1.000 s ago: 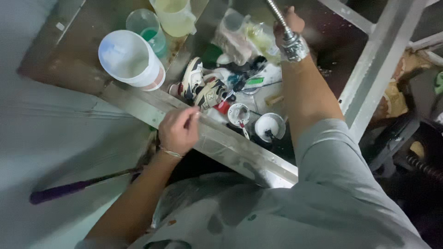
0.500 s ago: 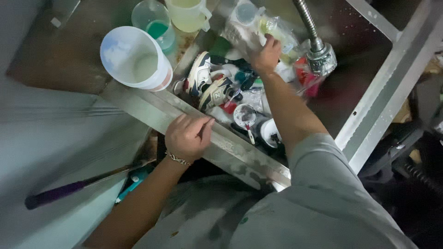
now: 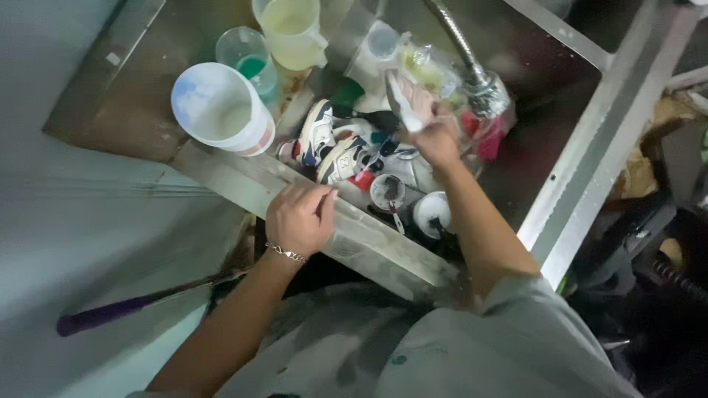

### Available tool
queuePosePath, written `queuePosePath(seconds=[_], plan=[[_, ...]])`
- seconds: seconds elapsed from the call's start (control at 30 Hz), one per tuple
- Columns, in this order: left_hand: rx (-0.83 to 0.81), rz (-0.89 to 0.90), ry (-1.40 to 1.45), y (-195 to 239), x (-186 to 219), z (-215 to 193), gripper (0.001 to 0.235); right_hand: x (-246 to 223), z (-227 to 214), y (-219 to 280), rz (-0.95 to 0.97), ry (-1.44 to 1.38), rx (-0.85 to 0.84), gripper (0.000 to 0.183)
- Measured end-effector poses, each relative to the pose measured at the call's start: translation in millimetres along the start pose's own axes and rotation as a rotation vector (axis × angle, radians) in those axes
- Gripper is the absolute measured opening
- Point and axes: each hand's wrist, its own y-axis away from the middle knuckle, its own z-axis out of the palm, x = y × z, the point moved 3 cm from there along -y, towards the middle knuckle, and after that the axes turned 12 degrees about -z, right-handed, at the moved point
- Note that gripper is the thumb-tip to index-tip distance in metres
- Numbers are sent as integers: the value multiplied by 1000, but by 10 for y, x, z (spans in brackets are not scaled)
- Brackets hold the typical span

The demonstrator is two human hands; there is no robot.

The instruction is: The person cleans a black shoe and a pink shoe in a sink by applying soap and scrubbing the soles and sides with brushes before rinsing them under a faucet.

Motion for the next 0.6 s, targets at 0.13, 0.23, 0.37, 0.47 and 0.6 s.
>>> queuePosePath(seconds=[0.13, 0.23, 0.37, 0.47, 0.6], plan=[[-148, -73, -200, -234, 213, 50, 13, -101, -489, 820, 104, -34, 236, 102], [-322, -93, -159, -661, 583, 319, 15, -65, -623, 1361, 54, 25, 293, 95], [-475, -98, -472, -1610, 771, 935, 21, 10, -634, 1755, -186, 83, 317, 85], [-407, -14, -926, -2434, 528, 1483, 72, -116, -724, 1854, -410, 3, 317, 77], [-393, 72, -1401, -3179, -187, 1992, 86, -254, -817, 1802, -541, 15, 256, 71]])
